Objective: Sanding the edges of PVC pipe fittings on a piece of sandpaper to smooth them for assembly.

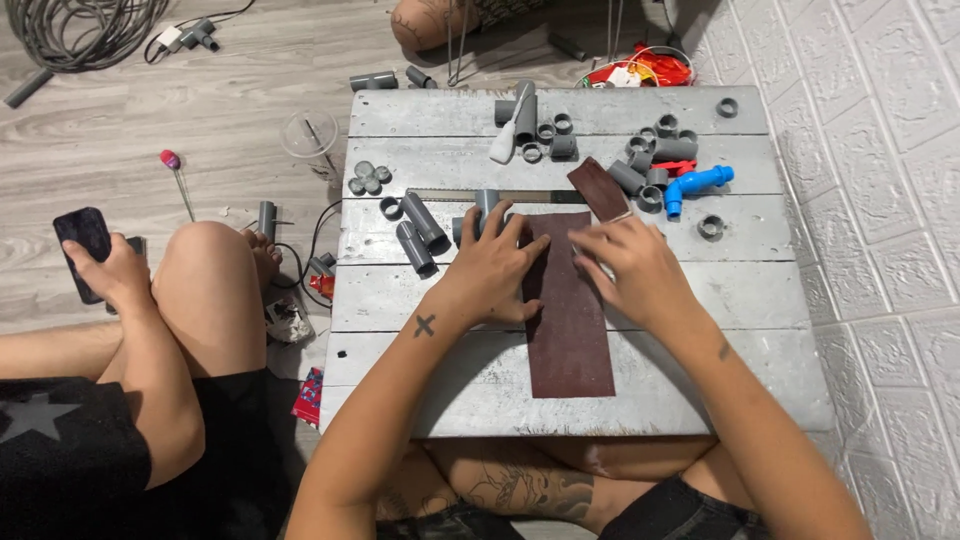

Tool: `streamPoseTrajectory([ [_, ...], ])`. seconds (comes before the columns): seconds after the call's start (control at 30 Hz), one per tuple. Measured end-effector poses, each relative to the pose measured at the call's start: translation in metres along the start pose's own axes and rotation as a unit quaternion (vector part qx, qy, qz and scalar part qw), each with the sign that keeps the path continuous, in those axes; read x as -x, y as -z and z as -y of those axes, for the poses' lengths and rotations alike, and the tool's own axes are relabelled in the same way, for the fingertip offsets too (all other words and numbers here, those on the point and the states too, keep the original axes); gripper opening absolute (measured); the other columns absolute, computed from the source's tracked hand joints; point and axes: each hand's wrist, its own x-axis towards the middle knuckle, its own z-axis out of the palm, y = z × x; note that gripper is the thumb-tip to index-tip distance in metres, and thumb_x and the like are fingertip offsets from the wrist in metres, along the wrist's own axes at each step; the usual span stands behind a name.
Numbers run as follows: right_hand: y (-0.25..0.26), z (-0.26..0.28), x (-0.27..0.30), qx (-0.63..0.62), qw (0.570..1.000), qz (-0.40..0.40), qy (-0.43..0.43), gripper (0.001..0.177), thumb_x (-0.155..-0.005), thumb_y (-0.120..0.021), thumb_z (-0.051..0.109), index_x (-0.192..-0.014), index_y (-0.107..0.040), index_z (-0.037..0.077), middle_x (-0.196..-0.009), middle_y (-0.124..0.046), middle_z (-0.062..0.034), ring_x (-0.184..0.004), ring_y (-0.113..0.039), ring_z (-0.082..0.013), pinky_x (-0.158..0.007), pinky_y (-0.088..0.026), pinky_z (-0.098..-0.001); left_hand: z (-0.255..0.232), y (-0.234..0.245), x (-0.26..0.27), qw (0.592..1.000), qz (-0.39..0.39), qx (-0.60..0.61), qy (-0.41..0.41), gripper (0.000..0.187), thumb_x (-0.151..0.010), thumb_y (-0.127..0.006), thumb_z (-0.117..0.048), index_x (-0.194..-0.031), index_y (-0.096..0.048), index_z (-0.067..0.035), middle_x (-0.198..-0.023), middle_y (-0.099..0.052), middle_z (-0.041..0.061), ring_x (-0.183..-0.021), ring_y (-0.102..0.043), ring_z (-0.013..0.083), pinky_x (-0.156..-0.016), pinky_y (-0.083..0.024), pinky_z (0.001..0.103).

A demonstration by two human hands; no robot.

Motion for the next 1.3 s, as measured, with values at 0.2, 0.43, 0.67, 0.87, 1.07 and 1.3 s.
streamPoseTrajectory([
  [0.2, 0.023, 0.032, 0.097, -0.095, 0.992, -0.013, -0.085, 0.022, -0.091, -0.072, 0.021, -0.112, -0.077, 0.017, -0.106, -0.074, -0.0041, -0.099, -0.067, -0.0247, -0.084, -0.051, -0.0370, -0.008, 0.003, 0.001, 1.000, 0.025, -0.009, 0.014, 0.090, -0.061, -0.080, -0.048, -0.143, -0.061, -0.015, -0.130, -0.055, 0.017, -0.146, -0.031, 0.0482, -0.114, -0.021, 0.073],
  [0.43, 0.032, 0.078, 0.143, -0.117, 0.984, -0.042, -0.125, 0.034, -0.084, -0.078, 0.019, -0.118, -0.076, 0.021, -0.110, -0.073, 0.0017, -0.102, -0.067, -0.0221, -0.086, -0.051, -0.0344, -0.048, 0.016, 0.035, 0.999, -0.006, -0.029, 0.013, 0.080, -0.068, -0.084, -0.034, -0.141, -0.060, -0.013, -0.132, -0.058, 0.021, -0.145, -0.034, 0.0494, -0.114, -0.020, 0.073],
  [0.67, 0.044, 0.100, 0.138, -0.123, 0.983, -0.062, -0.121, 0.032, -0.085, -0.076, 0.008, -0.117, -0.075, 0.011, -0.114, -0.070, -0.0025, -0.102, -0.062, -0.0209, -0.091, -0.047, -0.0335, -0.146, -0.030, 0.125, 0.985, -0.143, 0.091, 0.044, 0.062, -0.081, -0.072, -0.024, -0.136, -0.060, 0.002, -0.135, -0.059, 0.026, -0.133, -0.051, 0.0424, -0.109, -0.037, 0.060],
  [0.87, 0.041, 0.101, 0.137, -0.151, 0.980, -0.053, -0.119, 0.031, -0.081, -0.074, 0.000, -0.112, -0.075, 0.002, -0.123, -0.070, -0.0079, -0.106, -0.061, -0.0242, -0.098, -0.048, -0.0366, -0.187, -0.056, 0.138, 0.967, -0.165, 0.173, 0.094, 0.071, -0.087, -0.066, -0.024, -0.145, -0.045, 0.013, -0.157, -0.038, 0.032, -0.146, -0.034, 0.0446, -0.117, -0.024, 0.056],
  [1.07, 0.039, 0.100, 0.136, -0.133, 0.982, -0.060, -0.116, 0.029, -0.081, -0.076, 0.001, -0.110, -0.076, 0.003, -0.117, -0.073, -0.0041, -0.105, -0.059, -0.0232, -0.098, -0.043, -0.0371, -0.188, -0.076, 0.135, 0.969, -0.181, 0.130, 0.104, 0.071, -0.090, -0.064, -0.023, -0.149, -0.043, 0.010, -0.160, -0.036, 0.027, -0.151, -0.030, 0.0413, -0.122, -0.020, 0.054],
  [1.3, 0.035, 0.093, 0.114, -0.104, 0.987, -0.053, -0.113, 0.027, -0.082, -0.076, 0.003, -0.109, -0.076, 0.006, -0.113, -0.075, -0.0006, -0.103, -0.057, -0.0238, -0.098, -0.042, -0.0360, -0.186, -0.077, 0.138, 0.971, -0.186, 0.110, 0.100, 0.069, -0.091, -0.063, -0.021, -0.151, -0.044, 0.008, -0.162, -0.034, 0.024, -0.153, -0.029, 0.0384, -0.124, -0.019, 0.050],
])
